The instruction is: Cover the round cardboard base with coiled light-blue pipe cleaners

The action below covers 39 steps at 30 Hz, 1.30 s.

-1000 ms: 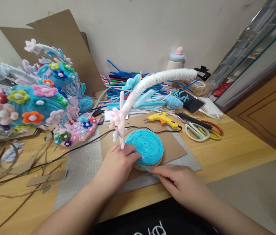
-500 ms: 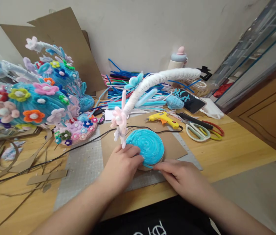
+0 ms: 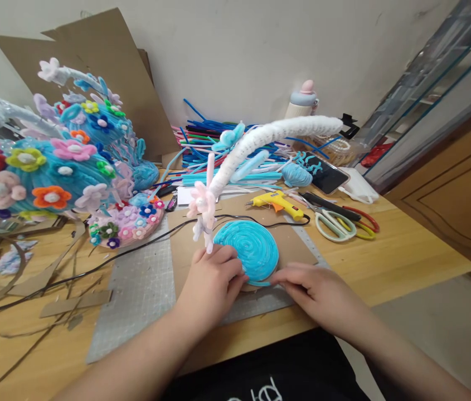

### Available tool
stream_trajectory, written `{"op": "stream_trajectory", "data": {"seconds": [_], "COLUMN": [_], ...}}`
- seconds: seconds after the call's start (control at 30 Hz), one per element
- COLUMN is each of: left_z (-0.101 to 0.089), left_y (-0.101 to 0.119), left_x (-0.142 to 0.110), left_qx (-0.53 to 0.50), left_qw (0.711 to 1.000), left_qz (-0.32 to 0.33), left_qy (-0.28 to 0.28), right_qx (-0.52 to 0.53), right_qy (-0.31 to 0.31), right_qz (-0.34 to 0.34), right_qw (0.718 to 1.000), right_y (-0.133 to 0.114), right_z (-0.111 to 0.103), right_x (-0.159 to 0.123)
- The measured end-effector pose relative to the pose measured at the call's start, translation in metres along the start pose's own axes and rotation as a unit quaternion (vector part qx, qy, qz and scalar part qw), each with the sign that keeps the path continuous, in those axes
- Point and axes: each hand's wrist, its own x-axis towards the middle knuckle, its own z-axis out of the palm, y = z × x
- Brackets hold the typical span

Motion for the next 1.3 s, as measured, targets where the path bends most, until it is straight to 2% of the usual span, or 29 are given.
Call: {"op": "stream_trajectory", "data": {"seconds": [0.23, 0.43, 0.73, 0.93, 1.13, 1.2, 1.3], "left_z": [0.0, 0.001, 0.0, 0.0, -0.013, -0.02, -0.023], "left_y": [-0.001, 0.001, 0.0, 0.002, -0.002, -0.006, -0.009], "left_x": [0.001, 0.001, -0.001, 0.0, -0.009, -0.018, -0.037], "left_qx": [-0.017, -0.007, -0.008, -0.001, -0.038, -0.073, -0.083], "left_qw": [1.0, 1.0, 1.0, 1.0, 0.999, 0.997, 0.989], "left_qz": [-0.018, -0.021, -0.02, -0.02, 0.0, -0.015, -0.103], "left_qy": [-0.004, -0.007, -0.006, -0.01, -0.008, 0.019, 0.072], "right_qx": [-0.007, -0.037, -0.004, 0.012, 0.01, 0.015, 0.012], "right_qy": [0.013, 0.01, 0.0, 0.029, -0.046, -0.054, -0.05], "right_qz": [0.013, 0.069, 0.111, 0.033, -0.008, -0.015, -0.014], "right_qw": [1.0, 0.997, 0.994, 0.999, 0.999, 0.998, 0.999], "right_y": [0.001, 0.002, 0.013, 0.021, 0.024, 0.025, 0.025], "right_z": [-0.005, -0.006, -0.007, -0.014, -0.021, -0.023, -0.023], "right_x": [0.005, 0.008, 0.025, 0.033, 0.041, 0.042, 0.042]}}
